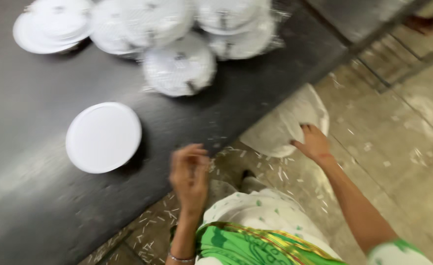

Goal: The person wraps round LED panel lights in clear plastic bags at a work table, twisting the bag closed around each light, and stacks the wrapped lights with a pile of already wrapped units. They occasionally reach into a fabric sack for supplies and handle cardboard sheets beside the table.

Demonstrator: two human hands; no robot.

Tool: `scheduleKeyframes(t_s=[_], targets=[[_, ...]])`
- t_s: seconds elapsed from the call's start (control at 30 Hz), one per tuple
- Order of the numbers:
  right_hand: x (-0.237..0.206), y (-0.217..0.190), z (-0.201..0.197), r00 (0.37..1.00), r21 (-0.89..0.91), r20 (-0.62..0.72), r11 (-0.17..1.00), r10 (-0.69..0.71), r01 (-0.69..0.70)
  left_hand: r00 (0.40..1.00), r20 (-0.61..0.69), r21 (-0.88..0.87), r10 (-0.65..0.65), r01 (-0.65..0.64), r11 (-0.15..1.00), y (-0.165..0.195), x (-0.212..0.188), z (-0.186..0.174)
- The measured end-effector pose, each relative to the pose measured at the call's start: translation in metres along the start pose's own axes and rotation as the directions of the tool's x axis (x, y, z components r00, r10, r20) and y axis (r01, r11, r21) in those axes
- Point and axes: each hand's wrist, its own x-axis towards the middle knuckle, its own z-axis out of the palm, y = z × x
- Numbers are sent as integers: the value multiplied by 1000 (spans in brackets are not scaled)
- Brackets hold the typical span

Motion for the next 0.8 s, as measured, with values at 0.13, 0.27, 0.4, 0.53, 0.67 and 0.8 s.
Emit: scheduleKeyframes(t_s=[0.13,0.27,0.4,0.53,0.67,0.8], targets=[[15,13,5,987,-62,-75,989,-139,135,798,585,-76,-146,233,970,4,-32,110],[-2,21,16,827,-224,531,972,185,-74,769,626,-3,-133,172,985,-48,-49,189],[-56,40,43,820,-70,556,991,135,-116,688,577,299,-440,323,898,-121,-46,251],[-114,73,67,904,89,421,988,80,-129,893,409,269,-191,82,960,-171,-47,294],[-141,110,71,827,89,549,975,121,-202,707,462,492,-536,299,818,-195,-46,308],[-150,112,60,788,190,580,907,206,-376,717,539,359,-442,279,891,-202,-37,318]])
